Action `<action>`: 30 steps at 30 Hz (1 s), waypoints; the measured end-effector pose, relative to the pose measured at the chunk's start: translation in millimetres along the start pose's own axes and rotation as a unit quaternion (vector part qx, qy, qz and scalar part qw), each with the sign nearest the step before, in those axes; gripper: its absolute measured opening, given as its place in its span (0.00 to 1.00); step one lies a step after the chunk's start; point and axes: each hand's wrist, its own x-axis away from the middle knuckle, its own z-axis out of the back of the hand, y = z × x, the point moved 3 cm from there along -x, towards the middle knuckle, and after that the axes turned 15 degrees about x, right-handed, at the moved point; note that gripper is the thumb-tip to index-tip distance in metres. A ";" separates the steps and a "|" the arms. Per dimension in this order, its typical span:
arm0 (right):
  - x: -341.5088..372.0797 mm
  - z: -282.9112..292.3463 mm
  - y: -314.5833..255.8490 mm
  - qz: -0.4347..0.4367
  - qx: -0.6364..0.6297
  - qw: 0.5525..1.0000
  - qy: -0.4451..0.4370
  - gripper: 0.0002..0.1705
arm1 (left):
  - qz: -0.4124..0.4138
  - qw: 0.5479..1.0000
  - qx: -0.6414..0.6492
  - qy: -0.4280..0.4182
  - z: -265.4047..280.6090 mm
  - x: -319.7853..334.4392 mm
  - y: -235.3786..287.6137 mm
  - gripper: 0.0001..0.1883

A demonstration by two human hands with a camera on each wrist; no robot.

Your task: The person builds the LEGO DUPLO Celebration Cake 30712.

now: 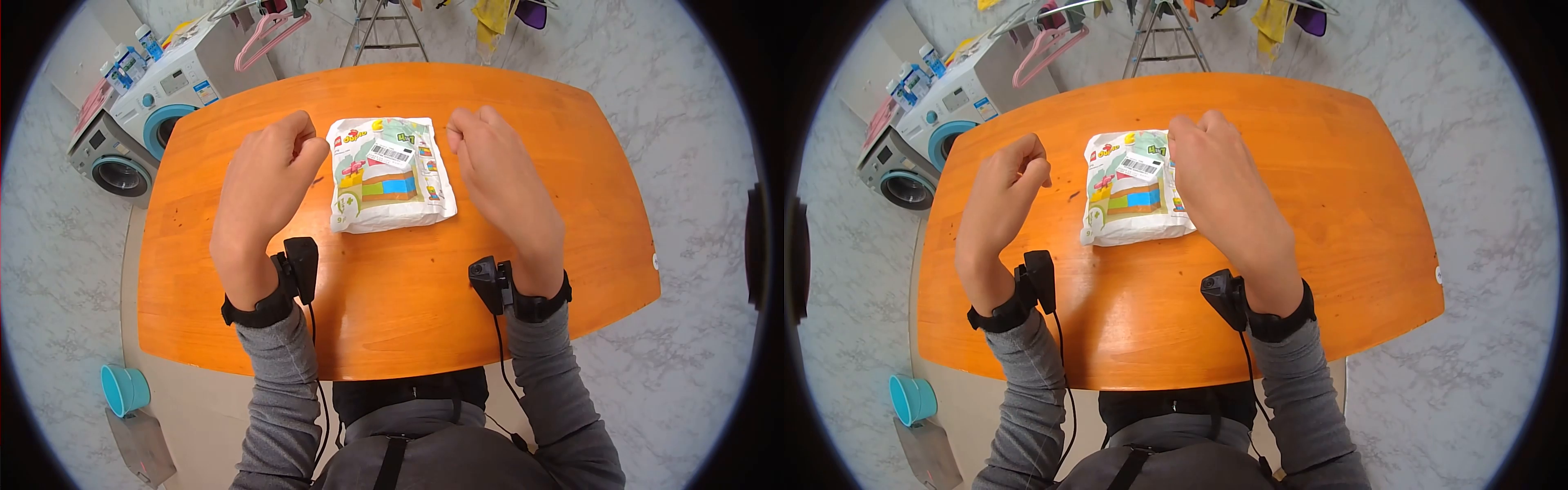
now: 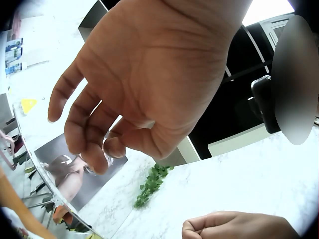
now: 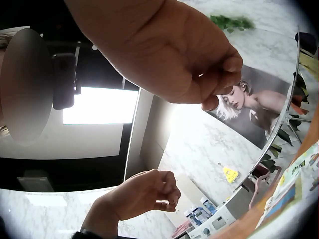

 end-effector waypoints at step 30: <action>-3.9 12.4 -5.1 -0.028 -0.016 0.999 -0.026 0.09 | 0.016 0.993 0.094 -0.064 -1.8 5.0 4.4 0.06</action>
